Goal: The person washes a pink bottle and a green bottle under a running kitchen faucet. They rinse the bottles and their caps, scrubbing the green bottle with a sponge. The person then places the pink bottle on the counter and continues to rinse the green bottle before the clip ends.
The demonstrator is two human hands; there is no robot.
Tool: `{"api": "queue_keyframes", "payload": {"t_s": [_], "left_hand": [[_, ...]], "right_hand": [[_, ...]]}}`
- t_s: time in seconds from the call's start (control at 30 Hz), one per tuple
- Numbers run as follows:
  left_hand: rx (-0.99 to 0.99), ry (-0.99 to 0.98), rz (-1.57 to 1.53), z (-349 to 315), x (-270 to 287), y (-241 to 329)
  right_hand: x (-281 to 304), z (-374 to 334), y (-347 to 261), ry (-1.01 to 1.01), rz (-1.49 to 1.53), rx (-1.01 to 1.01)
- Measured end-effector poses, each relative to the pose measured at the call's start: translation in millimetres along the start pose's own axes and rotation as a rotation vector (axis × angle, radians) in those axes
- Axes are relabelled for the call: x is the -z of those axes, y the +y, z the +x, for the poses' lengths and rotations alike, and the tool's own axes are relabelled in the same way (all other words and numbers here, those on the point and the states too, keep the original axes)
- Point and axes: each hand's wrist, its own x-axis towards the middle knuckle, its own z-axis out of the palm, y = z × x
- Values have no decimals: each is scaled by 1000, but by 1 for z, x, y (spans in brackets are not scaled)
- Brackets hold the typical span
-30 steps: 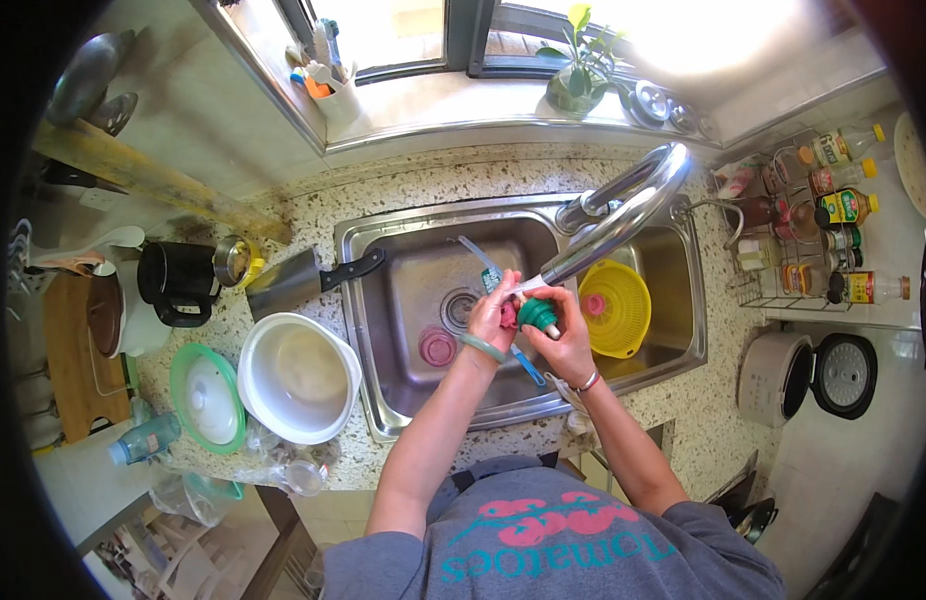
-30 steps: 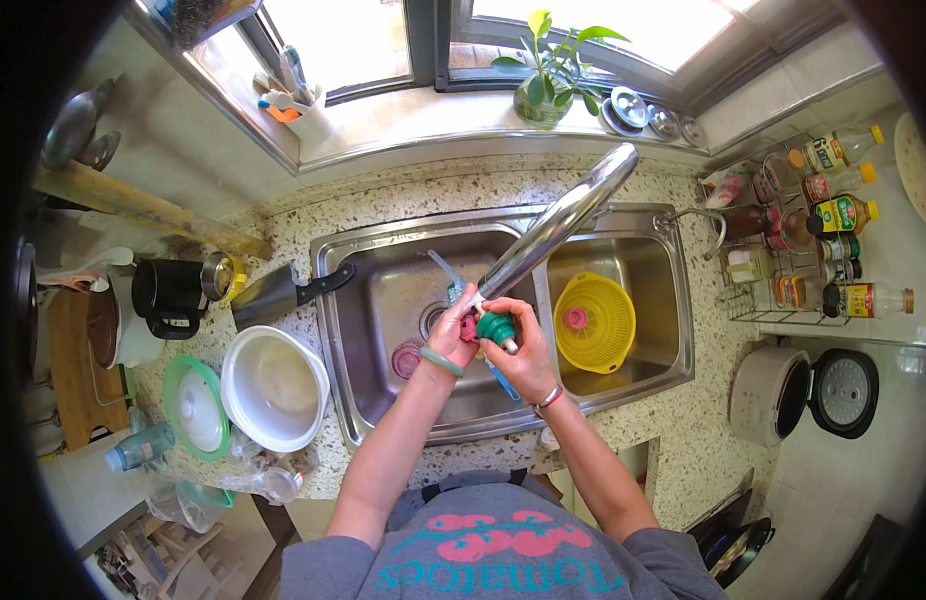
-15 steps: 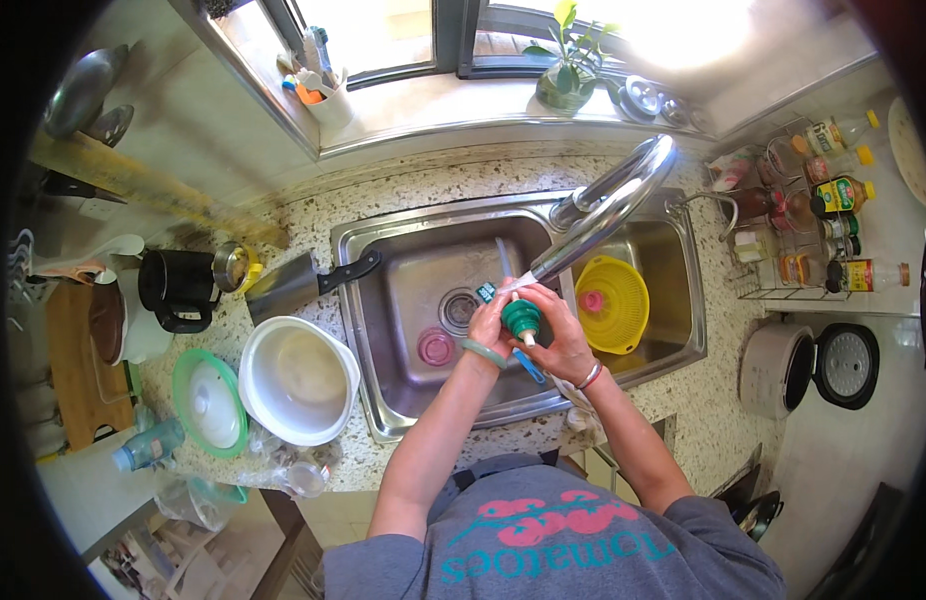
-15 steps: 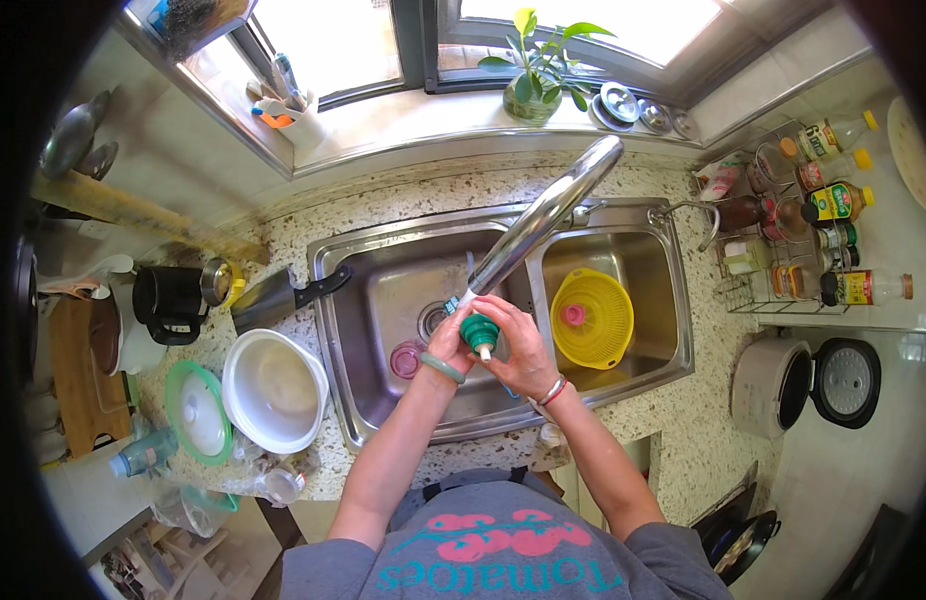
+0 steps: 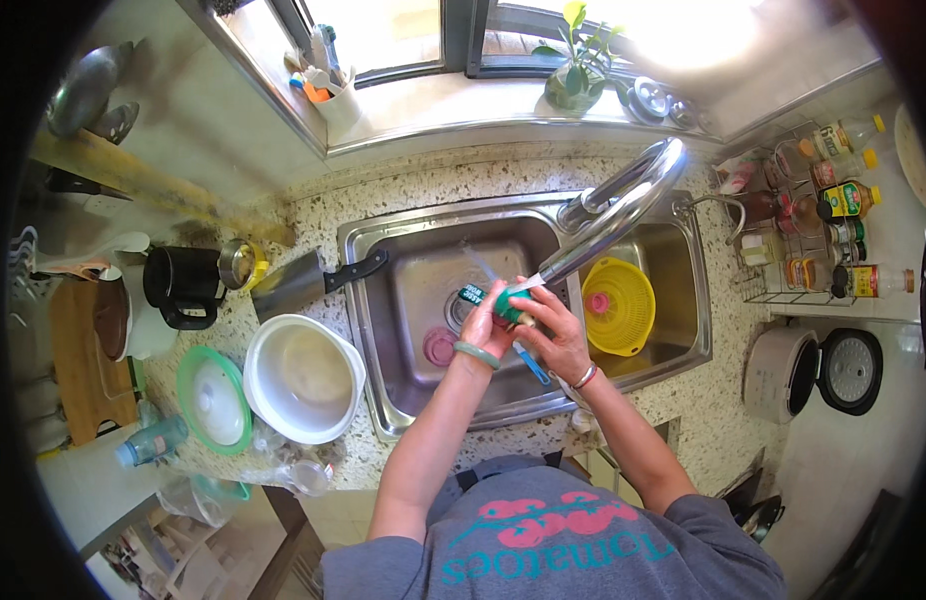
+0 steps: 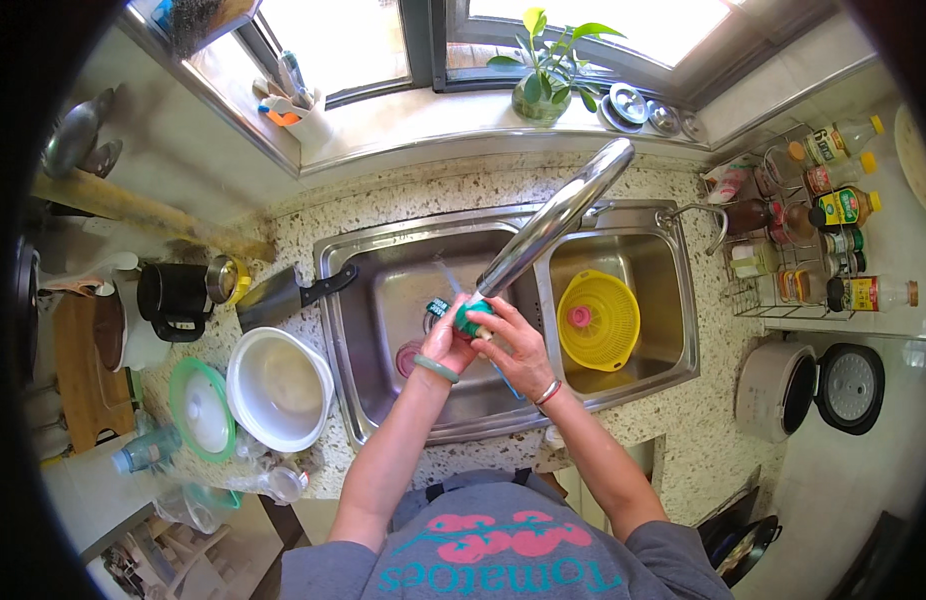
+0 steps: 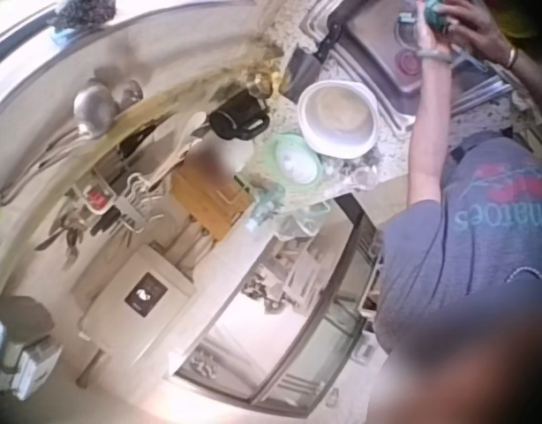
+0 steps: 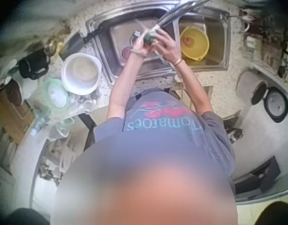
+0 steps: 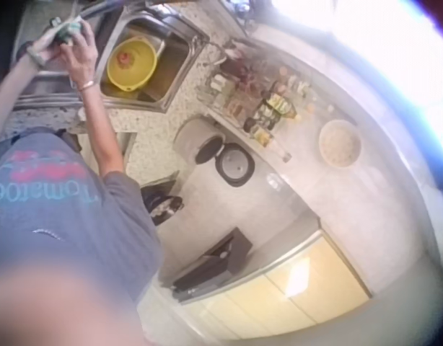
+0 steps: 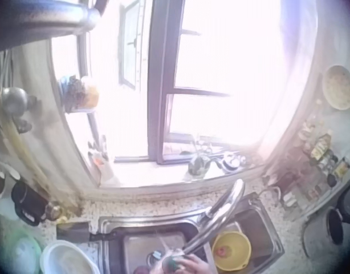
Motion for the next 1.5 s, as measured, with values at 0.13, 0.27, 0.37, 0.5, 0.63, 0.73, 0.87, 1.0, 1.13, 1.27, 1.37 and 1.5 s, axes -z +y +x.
{"api": "queue_keyframes", "payload": {"t_s": [0.13,0.27,0.37,0.5,0.63,0.73,0.87,1.0,1.13,1.27,1.37,1.5], "left_hand": [[22,59,-14,-9,-18,-6],[-42,51,-67,-9,-28,-12],[-57,35,-42,-11,-29,-3],[-64,53,-57,-15,-39,0],[-88,-25,-140,-18,-40,-3],[-101,0,-131,-13,-36,-6],[-126,141,-130,-6,-30,-6],[-109,77,-120,-5,-21,2],[-90,-3,-100,-14,-38,-1],[-78,14,-107,-12,-36,-2],[-64,92,-94,-11,-28,0],[-53,60,-100,-7,-17,2]], "right_hand": [[-8,1,3,207,87,-67],[-11,11,2,293,104,-286],[-7,14,-4,255,150,-305],[-8,9,-5,254,-7,-24],[-5,12,-4,238,-110,13],[-10,19,-3,249,-169,36],[-21,25,4,291,1,-96],[-11,15,2,167,238,-204],[-20,8,20,218,266,-155],[-37,12,29,339,522,-357],[-39,22,16,401,654,-478],[-28,20,10,343,706,-463]]}}
